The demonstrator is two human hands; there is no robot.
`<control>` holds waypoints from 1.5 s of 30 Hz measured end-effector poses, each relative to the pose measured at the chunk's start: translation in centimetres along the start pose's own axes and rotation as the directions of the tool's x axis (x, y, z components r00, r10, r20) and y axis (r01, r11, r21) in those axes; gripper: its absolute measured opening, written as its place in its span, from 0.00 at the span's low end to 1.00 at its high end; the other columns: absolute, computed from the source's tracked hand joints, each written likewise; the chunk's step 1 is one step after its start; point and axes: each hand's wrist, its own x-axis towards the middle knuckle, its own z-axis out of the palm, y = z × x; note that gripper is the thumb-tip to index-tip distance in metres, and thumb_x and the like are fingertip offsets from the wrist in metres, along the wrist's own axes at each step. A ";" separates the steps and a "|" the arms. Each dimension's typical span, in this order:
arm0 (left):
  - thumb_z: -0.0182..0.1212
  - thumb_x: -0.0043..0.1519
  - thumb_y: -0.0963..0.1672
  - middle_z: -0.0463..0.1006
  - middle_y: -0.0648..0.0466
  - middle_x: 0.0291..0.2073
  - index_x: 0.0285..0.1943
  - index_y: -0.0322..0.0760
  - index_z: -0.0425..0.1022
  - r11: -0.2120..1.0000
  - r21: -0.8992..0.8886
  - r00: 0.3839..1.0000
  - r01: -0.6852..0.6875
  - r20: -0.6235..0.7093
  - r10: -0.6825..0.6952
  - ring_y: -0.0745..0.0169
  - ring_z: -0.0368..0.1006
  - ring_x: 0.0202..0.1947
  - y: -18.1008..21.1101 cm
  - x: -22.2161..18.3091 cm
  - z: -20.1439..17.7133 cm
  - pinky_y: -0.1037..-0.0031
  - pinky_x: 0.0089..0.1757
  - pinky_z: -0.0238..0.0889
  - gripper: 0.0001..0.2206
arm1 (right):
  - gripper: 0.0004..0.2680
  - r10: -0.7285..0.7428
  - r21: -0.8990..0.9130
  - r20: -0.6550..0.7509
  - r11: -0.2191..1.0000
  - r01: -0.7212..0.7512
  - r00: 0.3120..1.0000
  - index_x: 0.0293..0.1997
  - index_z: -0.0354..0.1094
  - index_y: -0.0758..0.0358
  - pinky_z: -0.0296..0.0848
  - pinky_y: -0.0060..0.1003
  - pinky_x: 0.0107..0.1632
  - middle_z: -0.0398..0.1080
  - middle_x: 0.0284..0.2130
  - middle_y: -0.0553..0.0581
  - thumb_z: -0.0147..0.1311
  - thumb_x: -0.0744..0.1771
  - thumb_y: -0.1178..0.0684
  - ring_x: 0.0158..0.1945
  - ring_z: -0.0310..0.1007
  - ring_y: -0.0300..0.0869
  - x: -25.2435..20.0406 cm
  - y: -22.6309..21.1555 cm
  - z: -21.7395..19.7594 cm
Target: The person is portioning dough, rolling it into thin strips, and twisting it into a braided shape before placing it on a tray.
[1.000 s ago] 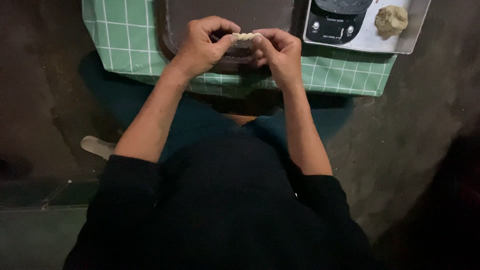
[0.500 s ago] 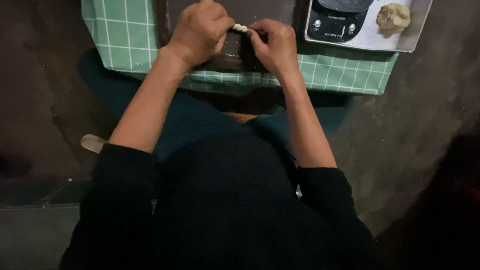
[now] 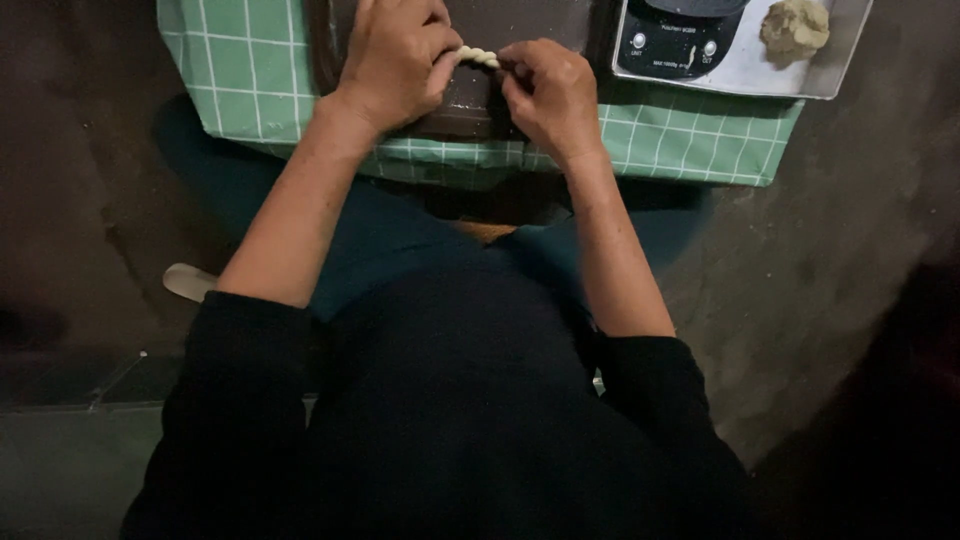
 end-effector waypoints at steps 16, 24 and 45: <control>0.75 0.63 0.43 0.78 0.51 0.45 0.53 0.36 0.83 0.996 -0.075 0.999 0.047 0.021 -0.045 0.51 0.71 0.48 0.5 -0.1 -1.2 0.61 0.48 0.58 0.12 | 0.09 0.073 0.015 -0.083 0.997 -0.072 0.994 0.52 0.73 0.63 0.71 0.39 0.37 0.71 0.36 0.57 0.62 0.67 0.63 0.35 0.72 0.46 -0.8 0.2 -1.3; 0.79 0.59 0.46 0.75 0.54 0.41 0.53 0.42 0.83 0.999 0.048 0.998 -0.010 0.061 0.007 0.54 0.68 0.45 1.6 1.6 0.0 0.61 0.47 0.57 0.15 | 0.07 0.017 -0.006 -0.137 1.000 -0.018 0.990 0.50 0.72 0.64 0.70 0.39 0.36 0.69 0.35 0.56 0.59 0.68 0.63 0.34 0.71 0.46 -0.6 0.1 -0.8; 0.75 0.63 0.40 0.82 0.52 0.36 0.46 0.39 0.83 0.999 0.043 0.999 0.033 -0.041 -0.031 0.53 0.75 0.37 -6.6 5.2 0.8 0.66 0.38 0.65 0.06 | 0.06 0.099 -0.002 -0.332 0.994 -0.106 0.938 0.48 0.76 0.60 0.75 0.37 0.36 0.74 0.30 0.52 0.62 0.67 0.58 0.32 0.75 0.49 -0.8 0.3 0.8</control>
